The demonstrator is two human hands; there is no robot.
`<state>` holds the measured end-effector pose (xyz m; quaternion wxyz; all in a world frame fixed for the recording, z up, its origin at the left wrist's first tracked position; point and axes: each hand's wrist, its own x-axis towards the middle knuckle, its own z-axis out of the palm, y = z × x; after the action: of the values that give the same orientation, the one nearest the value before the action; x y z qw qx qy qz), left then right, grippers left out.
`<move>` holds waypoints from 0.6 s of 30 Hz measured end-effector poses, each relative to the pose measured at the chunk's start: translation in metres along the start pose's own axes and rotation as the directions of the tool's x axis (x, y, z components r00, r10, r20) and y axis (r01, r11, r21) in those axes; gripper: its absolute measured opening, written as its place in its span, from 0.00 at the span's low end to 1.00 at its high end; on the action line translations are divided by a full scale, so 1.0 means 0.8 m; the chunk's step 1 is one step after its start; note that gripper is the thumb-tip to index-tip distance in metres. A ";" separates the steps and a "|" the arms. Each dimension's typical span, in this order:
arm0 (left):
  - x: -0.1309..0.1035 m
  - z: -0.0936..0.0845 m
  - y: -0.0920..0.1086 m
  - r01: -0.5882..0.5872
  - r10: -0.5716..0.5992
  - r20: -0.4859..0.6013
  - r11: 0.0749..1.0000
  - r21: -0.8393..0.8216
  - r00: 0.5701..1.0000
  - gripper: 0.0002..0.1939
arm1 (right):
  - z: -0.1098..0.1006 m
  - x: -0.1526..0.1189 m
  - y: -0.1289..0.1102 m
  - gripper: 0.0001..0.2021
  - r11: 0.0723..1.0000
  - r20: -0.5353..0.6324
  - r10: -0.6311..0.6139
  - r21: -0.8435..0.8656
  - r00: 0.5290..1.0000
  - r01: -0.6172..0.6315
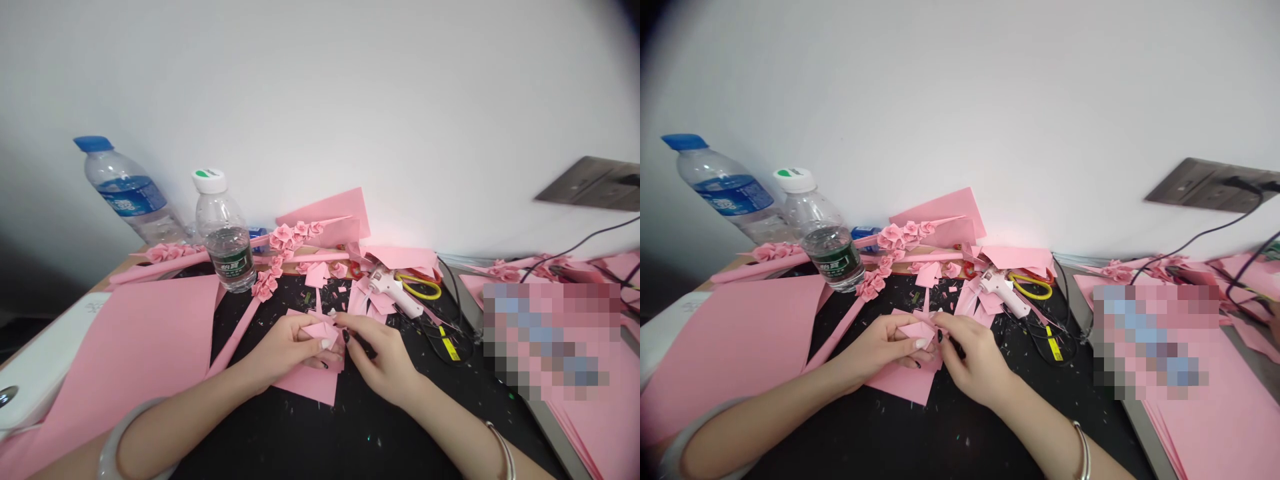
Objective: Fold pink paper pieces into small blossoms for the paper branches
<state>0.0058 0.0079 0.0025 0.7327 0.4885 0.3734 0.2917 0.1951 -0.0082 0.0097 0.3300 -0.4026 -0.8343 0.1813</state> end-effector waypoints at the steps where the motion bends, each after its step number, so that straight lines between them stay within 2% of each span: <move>1: -0.001 0.001 0.001 0.000 0.000 0.015 1.000 0.010 1.000 0.12 | -0.001 0.001 -0.001 0.12 0.997 -0.022 0.074 0.005 0.997 -0.074; 3: -0.002 0.003 0.001 0.002 -0.003 0.050 1.000 0.026 0.999 0.14 | -0.002 0.003 -0.004 0.06 0.984 -0.003 0.176 0.014 0.984 -0.176; 4: -0.003 0.004 0.001 0.001 -0.003 0.071 1.000 0.031 0.997 0.16 | -0.002 0.004 -0.005 0.06 0.980 0.041 0.198 0.024 0.979 -0.199; 7: -0.004 0.005 -0.003 -0.020 0.015 0.122 0.999 0.043 0.992 0.20 | 0.001 0.005 -0.007 0.12 0.968 0.229 0.186 0.123 0.955 -0.218; 9: -0.004 0.004 -0.006 -0.035 0.028 0.141 0.998 0.043 0.990 0.20 | 0.003 0.006 -0.009 0.13 0.949 0.312 0.169 0.203 0.935 -0.240; 11: -0.004 0.003 -0.007 -0.037 0.032 0.155 0.999 0.034 0.987 0.20 | 0.005 0.005 -0.011 0.14 0.933 0.331 0.163 0.255 0.929 -0.255; 15: -0.003 0.002 -0.008 -0.036 0.035 0.183 0.999 0.001 0.982 0.20 | 0.008 0.005 -0.012 0.14 0.906 0.299 0.184 0.318 0.936 -0.279; 18: -0.004 0.002 -0.006 -0.041 0.043 0.204 0.999 -0.014 0.978 0.20 | 0.009 0.006 -0.010 0.15 0.885 0.332 0.224 0.325 0.916 -0.334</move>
<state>0.0062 0.0028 -0.0011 0.7632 0.5201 0.2844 0.2573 0.1837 -0.0100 0.0114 0.2473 -0.4187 -0.7553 0.4393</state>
